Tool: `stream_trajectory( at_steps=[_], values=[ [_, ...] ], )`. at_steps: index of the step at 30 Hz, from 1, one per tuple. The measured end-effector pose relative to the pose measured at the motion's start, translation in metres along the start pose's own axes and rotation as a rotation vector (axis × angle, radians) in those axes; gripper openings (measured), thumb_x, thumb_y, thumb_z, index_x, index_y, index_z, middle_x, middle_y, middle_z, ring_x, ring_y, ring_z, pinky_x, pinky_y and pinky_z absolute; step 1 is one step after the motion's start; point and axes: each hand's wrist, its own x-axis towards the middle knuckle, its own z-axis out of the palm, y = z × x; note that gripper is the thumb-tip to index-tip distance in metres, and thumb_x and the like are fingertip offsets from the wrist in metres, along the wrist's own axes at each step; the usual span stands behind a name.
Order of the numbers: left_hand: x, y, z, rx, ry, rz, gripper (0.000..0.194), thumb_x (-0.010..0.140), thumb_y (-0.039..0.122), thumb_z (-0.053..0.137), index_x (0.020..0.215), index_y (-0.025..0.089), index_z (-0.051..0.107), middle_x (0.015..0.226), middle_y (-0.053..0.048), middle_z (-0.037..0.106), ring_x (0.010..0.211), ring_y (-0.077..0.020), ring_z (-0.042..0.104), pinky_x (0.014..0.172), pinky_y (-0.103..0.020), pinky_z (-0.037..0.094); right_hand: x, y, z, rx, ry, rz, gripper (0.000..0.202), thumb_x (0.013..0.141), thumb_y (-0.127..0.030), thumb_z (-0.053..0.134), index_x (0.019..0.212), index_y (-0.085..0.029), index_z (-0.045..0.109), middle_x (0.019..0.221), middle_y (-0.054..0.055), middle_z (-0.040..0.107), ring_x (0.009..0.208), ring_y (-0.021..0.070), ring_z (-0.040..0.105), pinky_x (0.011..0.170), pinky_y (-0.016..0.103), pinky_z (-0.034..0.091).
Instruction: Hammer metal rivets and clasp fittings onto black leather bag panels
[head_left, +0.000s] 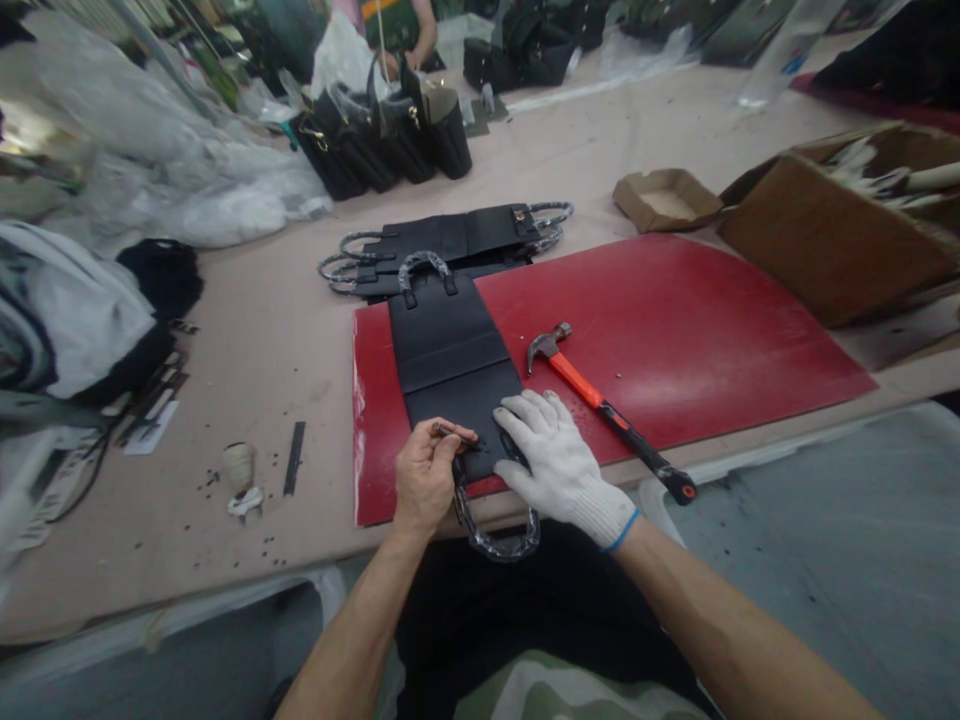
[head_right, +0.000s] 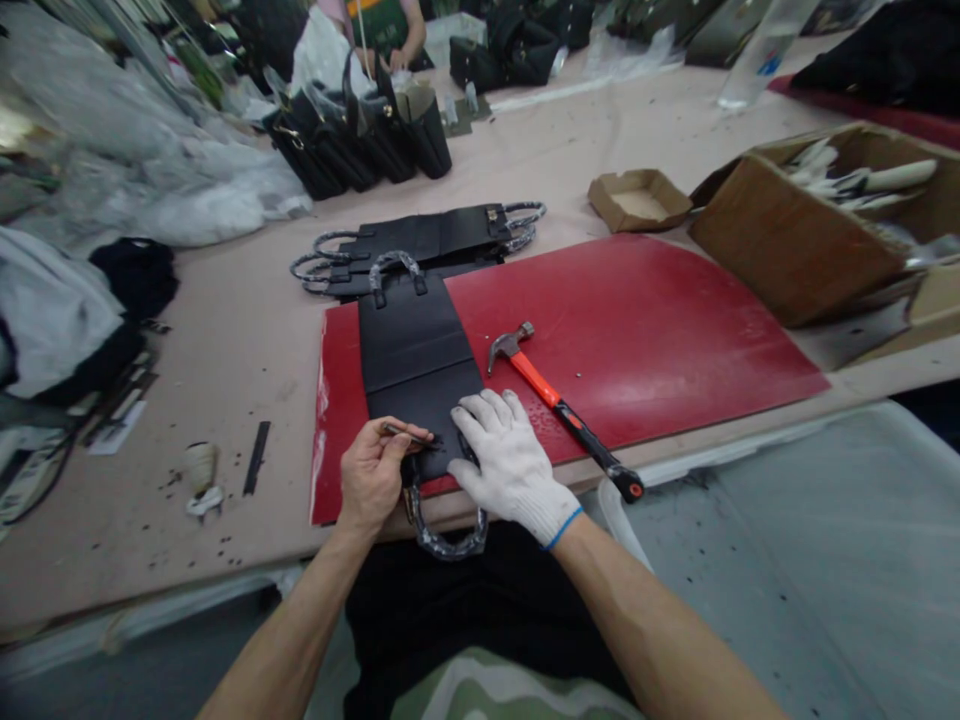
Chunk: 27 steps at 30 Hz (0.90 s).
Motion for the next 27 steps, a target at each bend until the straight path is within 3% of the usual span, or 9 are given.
stream_trajectory(
  at_steps=[10,17,22,25,27],
  values=[
    [0.001,-0.005,-0.003,0.023,-0.047,0.008,0.012,0.098,0.029,0.060,0.100,0.018,0.063,0.093,-0.003,0.077,0.088,-0.0181,0.076,0.084,-0.033,0.063,-0.001,0.002,0.002,0.029,0.021,0.001,0.059,0.087,-0.032,0.074,0.141,-0.015,0.059,0.149,0.014,0.052,0.143,0.0376,0.037,0.127,0.060,0.019],
    [-0.001,-0.002,-0.001,0.290,-0.096,0.289,0.011,0.096,0.019,0.058,0.097,0.020,0.069,0.091,-0.001,0.077,0.083,-0.0144,0.073,0.078,-0.025,0.059,-0.001,0.002,0.004,0.030,0.028,-0.005,0.058,0.087,-0.032,0.074,0.140,-0.013,0.059,0.148,0.014,0.053,0.143,0.0373,0.037,0.127,0.059,0.018],
    [0.000,0.002,0.005,0.351,-0.052,0.338,0.013,0.095,0.016,0.057,0.091,0.020,0.068,0.086,0.000,0.075,0.078,-0.0124,0.072,0.075,-0.021,0.056,0.000,0.004,0.003,0.065,0.049,-0.019,0.055,0.086,-0.030,0.074,0.137,-0.014,0.061,0.145,0.014,0.054,0.141,0.0368,0.040,0.126,0.059,0.019],
    [0.000,0.002,0.007,0.382,-0.049,0.361,0.013,0.095,0.016,0.056,0.091,0.020,0.068,0.085,-0.001,0.074,0.078,-0.0128,0.072,0.074,-0.022,0.055,-0.002,0.010,-0.011,0.122,0.069,-0.027,0.049,0.086,-0.028,0.071,0.132,-0.015,0.063,0.140,0.013,0.058,0.132,0.0319,0.049,0.122,0.053,0.031],
    [0.000,0.000,0.009,0.402,-0.040,0.373,0.013,0.096,0.018,0.056,0.089,0.020,0.067,0.084,-0.001,0.074,0.077,-0.0135,0.072,0.073,-0.022,0.055,-0.006,0.019,-0.026,0.064,0.125,0.048,0.045,0.089,-0.028,0.068,0.132,-0.015,0.062,0.137,0.014,0.059,0.128,0.0308,0.053,0.116,0.048,0.040]
  ],
)
